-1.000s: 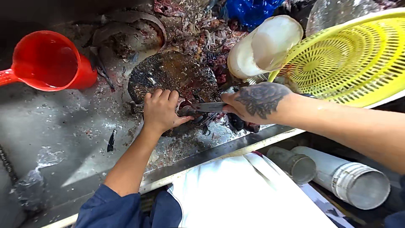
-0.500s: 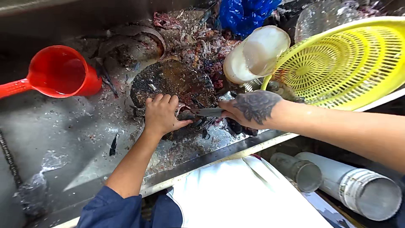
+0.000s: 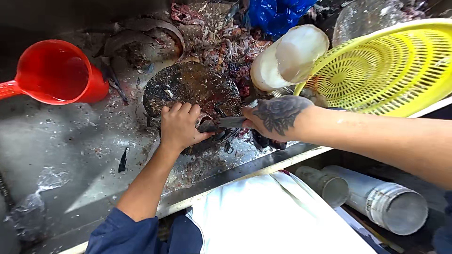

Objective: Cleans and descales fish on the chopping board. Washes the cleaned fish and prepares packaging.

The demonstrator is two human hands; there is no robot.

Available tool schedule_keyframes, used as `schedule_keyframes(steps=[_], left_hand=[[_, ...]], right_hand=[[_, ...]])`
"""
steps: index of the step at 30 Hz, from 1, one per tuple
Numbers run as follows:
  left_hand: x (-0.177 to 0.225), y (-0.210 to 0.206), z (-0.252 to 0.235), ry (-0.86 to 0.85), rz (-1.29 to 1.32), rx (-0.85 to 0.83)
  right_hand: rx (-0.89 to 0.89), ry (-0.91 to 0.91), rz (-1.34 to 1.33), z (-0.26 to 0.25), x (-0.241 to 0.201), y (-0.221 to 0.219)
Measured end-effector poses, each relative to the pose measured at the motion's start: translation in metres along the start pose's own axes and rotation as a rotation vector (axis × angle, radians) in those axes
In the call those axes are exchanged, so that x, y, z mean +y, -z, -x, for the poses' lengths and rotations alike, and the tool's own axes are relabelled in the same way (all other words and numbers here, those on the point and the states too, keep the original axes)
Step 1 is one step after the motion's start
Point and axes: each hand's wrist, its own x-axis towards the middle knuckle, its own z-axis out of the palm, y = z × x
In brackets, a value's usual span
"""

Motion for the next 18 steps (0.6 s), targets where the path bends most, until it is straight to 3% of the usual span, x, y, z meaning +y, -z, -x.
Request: schedule_keyframes(steps=[7, 11, 15, 18], left_hand=[[0.004, 0.001, 0.004, 0.017, -0.030, 0.031], [0.006, 0.004, 0.003, 0.033, -0.027, -0.019], [0.004, 0.004, 0.002, 0.032, -0.014, -0.035], [0.004, 0.003, 0.000, 0.035, -0.020, -0.039]], right_hand=[[-0.130, -0.023, -0.172, 0.003, -0.008, -0.006], [-0.107, -0.017, -0.223, 0.009, -0.004, -0.022], [0.051, -0.007, -0.045, 0.019, -0.002, -0.025], [0.063, -0.037, -0.005, 0.016, -0.006, -0.012]])
